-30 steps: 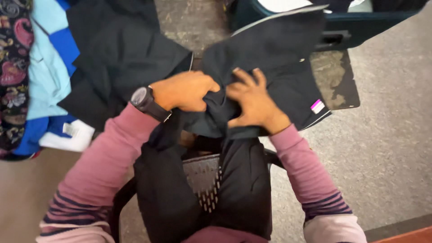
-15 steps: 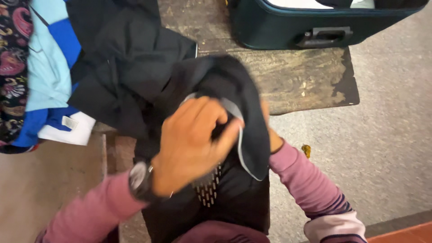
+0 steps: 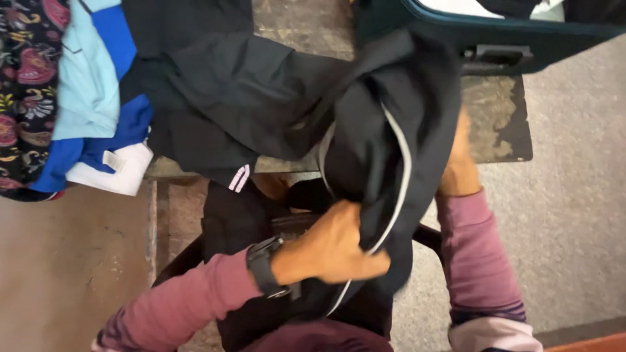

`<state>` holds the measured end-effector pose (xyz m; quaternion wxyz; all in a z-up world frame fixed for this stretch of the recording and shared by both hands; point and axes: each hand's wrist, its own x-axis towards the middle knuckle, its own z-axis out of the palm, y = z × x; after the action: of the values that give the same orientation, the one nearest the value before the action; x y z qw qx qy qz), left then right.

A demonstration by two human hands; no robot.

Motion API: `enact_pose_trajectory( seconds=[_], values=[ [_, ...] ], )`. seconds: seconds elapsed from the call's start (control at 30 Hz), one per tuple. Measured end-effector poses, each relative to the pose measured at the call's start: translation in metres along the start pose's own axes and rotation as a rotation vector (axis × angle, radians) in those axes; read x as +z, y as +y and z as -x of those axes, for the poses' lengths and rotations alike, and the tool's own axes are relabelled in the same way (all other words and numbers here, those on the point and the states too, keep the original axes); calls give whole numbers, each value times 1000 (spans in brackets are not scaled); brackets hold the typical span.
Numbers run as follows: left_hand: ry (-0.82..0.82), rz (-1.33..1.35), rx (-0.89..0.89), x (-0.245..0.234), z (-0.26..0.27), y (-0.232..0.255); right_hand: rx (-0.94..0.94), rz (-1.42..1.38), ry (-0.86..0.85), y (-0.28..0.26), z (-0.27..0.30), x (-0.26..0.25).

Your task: The person folds a black zippered jacket and a pink long-sleeved shirt by hand on a wooden table and then places them into an open suitcase.

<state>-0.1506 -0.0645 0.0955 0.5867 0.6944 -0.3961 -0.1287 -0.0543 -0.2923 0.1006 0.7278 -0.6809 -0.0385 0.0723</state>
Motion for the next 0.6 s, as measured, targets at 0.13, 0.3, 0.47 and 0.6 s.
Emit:
enact_pose_trajectory(
  seconds=[0.13, 0.3, 0.47, 0.6],
  values=[
    [-601, -114, -159, -9, 22, 16, 117, 30, -312, 14, 3, 70],
    [-748, 59, -5, 7, 37, 33, 215, 35, -465, -9, -35, 95],
    [-693, 110, 61, -17, 54, 30, 233, 22, -681, -41, -64, 132],
    [-704, 149, 114, -33, 54, 12, 274, 172, -764, -42, -74, 148]
  ],
)
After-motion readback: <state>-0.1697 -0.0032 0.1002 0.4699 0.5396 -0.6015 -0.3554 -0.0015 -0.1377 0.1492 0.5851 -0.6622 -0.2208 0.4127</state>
